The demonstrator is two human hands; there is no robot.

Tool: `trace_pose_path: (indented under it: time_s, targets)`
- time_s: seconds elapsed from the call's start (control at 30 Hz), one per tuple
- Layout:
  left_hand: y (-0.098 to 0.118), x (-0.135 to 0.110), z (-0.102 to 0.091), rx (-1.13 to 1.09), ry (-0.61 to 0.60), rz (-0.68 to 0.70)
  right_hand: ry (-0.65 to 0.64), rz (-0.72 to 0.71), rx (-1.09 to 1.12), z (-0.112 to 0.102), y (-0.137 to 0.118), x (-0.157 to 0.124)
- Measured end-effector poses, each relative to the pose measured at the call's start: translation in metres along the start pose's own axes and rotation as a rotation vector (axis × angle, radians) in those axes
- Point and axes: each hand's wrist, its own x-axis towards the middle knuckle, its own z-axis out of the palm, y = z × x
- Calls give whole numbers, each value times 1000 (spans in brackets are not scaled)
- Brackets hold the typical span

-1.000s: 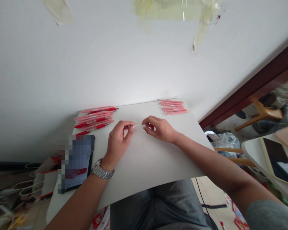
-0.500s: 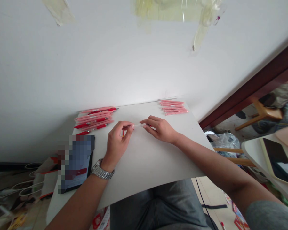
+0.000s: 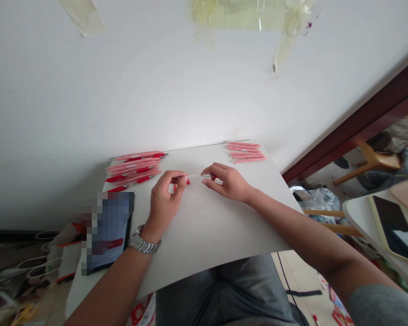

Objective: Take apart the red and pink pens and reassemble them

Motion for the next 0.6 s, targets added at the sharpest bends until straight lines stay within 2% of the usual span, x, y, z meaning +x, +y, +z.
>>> trace_pose_path:
  time_s: [0.23,0.6]
  targets:
    - [3,0,-1,-16,-51,87,-13,17,-8,3,4,-2]
    - [3,1,0,-17,-77,81,-27,3,33,5,2,-1]
